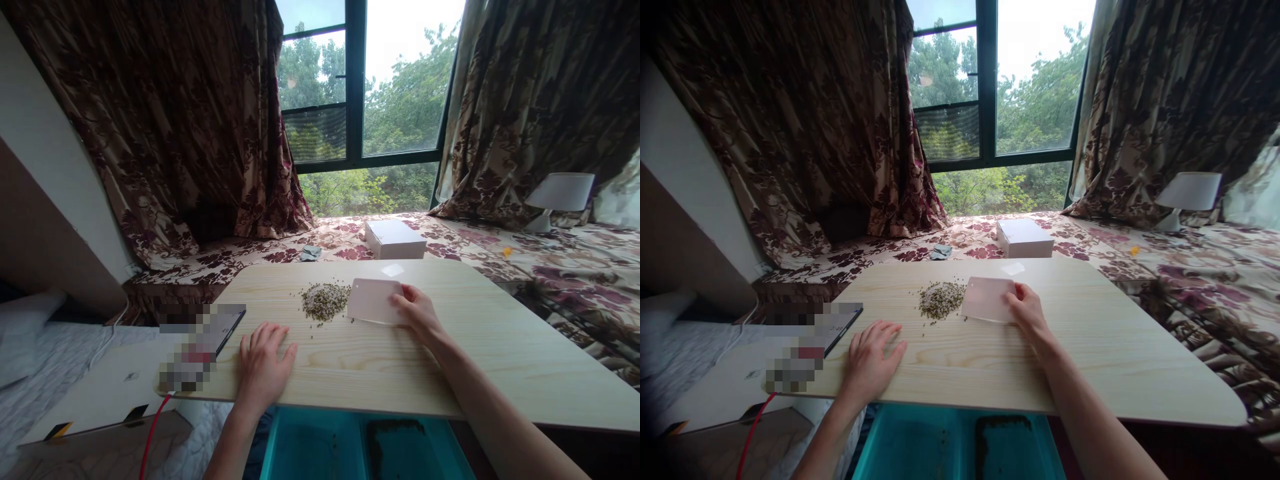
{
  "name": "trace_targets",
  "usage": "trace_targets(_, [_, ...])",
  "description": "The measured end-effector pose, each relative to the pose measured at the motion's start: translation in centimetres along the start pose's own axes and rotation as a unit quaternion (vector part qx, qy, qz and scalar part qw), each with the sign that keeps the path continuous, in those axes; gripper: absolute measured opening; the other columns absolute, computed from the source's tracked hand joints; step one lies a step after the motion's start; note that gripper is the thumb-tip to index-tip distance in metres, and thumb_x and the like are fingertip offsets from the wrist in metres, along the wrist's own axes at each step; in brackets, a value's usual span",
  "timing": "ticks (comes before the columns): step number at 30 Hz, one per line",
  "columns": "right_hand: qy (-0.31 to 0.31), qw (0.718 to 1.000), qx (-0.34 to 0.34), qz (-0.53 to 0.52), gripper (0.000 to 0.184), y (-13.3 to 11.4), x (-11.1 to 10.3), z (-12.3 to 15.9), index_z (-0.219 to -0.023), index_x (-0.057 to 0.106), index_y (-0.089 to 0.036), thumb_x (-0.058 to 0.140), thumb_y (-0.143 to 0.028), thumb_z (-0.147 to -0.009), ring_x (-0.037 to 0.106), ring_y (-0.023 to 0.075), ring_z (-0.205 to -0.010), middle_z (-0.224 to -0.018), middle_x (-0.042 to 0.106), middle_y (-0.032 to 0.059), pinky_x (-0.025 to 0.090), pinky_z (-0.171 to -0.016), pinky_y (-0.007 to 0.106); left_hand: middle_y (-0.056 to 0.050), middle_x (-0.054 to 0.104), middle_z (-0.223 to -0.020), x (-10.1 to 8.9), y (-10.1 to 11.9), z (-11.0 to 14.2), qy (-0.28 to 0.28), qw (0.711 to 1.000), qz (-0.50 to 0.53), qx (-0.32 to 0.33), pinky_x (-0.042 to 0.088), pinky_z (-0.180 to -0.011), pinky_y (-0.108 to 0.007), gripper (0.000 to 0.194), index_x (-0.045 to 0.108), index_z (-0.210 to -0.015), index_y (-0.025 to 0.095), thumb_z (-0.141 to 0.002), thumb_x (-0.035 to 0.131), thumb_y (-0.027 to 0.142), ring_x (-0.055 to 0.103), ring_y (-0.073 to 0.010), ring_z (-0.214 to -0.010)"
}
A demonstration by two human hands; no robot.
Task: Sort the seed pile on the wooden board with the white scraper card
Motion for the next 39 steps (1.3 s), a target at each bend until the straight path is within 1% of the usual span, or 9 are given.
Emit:
trace_targets(7, [-0.062,0.997,0.02,-0.037,0.034,0.1,0.2,0.2,-0.091,0.063,-0.016,0.061,-0.026,-0.059,0.061,0.0197,-0.073,-0.089,0.07,0.0069,0.046,-0.061,0.028,-0.006,0.064,-0.113,0.0,0.0,0.0,0.011,1.0,-0.011,0.009,0.03,-0.103,-0.047,0.028,0.065,-0.103,0.025,-0.081,0.051,0.033,0.049,-0.0258,-0.116])
trace_targets(11, [-0.142,0.989,0.033,-0.038,0.028,-0.7,0.1,0.4,-0.085,0.066,-0.018,0.065,-0.027,-0.059,0.061,0.0193,-0.073,-0.083,0.07,0.0049,0.046,-0.065,0.029,-0.006,0.064,-0.112,0.1,0.0,0.0,0.013,1.0,-0.012,0.011,0.031,-0.102,-0.047,0.028,0.065,-0.103,0.024,-0.081,0.051,0.033,0.049,-0.0262,-0.116])
trace_targets(17, [-0.283,0.957,0.051,0.037,0.024,-2.2,-1.0,2.1,-0.077,0.067,-0.017,0.069,-0.035,-0.061,0.058,0.0174,-0.071,-0.078,0.067,0.0035,0.042,-0.061,0.026,-0.006,0.065,-0.112,0.1,0.0,0.0,0.015,1.0,-0.01,0.01,0.031,-0.101,-0.047,0.028,0.064,-0.103,0.024,-0.081,0.051,0.033,0.049,-0.0265,-0.116])
trace_targets(25, [-0.393,0.914,0.086,0.042,0.025,-3.8,-3.1,5.5,-0.077,0.067,-0.017,0.073,-0.035,-0.062,0.056,0.0165,-0.067,-0.072,0.065,0.0028,0.041,-0.059,0.026,-0.006,0.065,-0.112,0.2,0.0,0.0,0.013,1.0,-0.003,0.011,0.03,-0.102,-0.047,0.027,0.064,-0.103,0.024,-0.081,0.051,0.033,0.049,-0.0258,-0.116])
trace_targets(27, [-0.343,0.938,0.054,0.019,0.025,-4.1,-2.9,4.6,-0.078,0.067,-0.017,0.072,-0.035,-0.062,0.056,0.016,-0.066,-0.072,0.065,0.0028,0.041,-0.059,0.027,-0.006,0.064,-0.113,0.2,-0.1,0.0,0.011,1.0,-0.003,0.01,0.03,-0.102,-0.048,0.027,0.064,-0.103,0.024,-0.082,0.05,0.033,0.048,-0.0259,-0.117])
trace_targets(30, [-0.162,0.986,-0.001,-0.034,0.029,-3.8,-2.1,2.2,-0.085,0.066,-0.017,0.069,-0.034,-0.061,0.057,0.0156,-0.066,-0.078,0.068,0.0037,0.041,-0.058,0.026,-0.006,0.064,-0.113,0.2,0.0,0.0,0.009,1.0,-0.003,0.007,0.028,-0.103,-0.05,0.027,0.064,-0.104,0.024,-0.082,0.05,0.033,0.048,-0.0264,-0.117])
trace_targets(32, [-0.07,0.997,-0.006,-0.044,0.03,-3.1,-1.3,1.0,-0.088,0.064,-0.017,0.066,-0.031,-0.061,0.059,0.0163,-0.067,-0.081,0.069,0.0047,0.042,-0.056,0.026,-0.007,0.064,-0.113,0.1,0.0,0.0,0.01,1.0,-0.003,0.005,0.028,-0.103,-0.051,0.028,0.064,-0.104,0.024,-0.082,0.05,0.033,0.048,-0.0266,-0.117])
trace_targets(35, [-0.01,0.999,-0.015,-0.039,0.03,-1.7,0.0,0.0,-0.09,0.063,-0.017,0.061,-0.03,-0.062,0.061,0.018,-0.07,-0.084,0.07,0.0059,0.043,-0.054,0.026,-0.007,0.064,-0.113,0.1,0.1,0.1,0.011,1.0,-0.004,0.005,0.029,-0.103,-0.051,0.027,0.064,-0.103,0.024,-0.081,0.05,0.033,0.048,-0.0268,-0.117])
trace_targets(39, [0.024,0.998,-0.045,-0.032,0.034,-0.3,0.5,-0.2,-0.095,0.062,-0.018,0.058,-0.032,-0.065,0.064,0.0196,-0.076,-0.091,0.07,0.0072,0.046,-0.056,0.027,-0.006,0.064,-0.112,-0.1,0.1,0.1,0.01,1.0,0.0,0.01,0.03,-0.102,-0.049,0.027,0.064,-0.103,0.024,-0.081,0.05,0.033,0.048,-0.0264,-0.117])
Point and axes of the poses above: each hand's wrist, its own z-axis away from the middle knuckle, its own x-axis out of the palm, y = z × x, the point moved 3 cm from there along -z, towards the middle knuckle
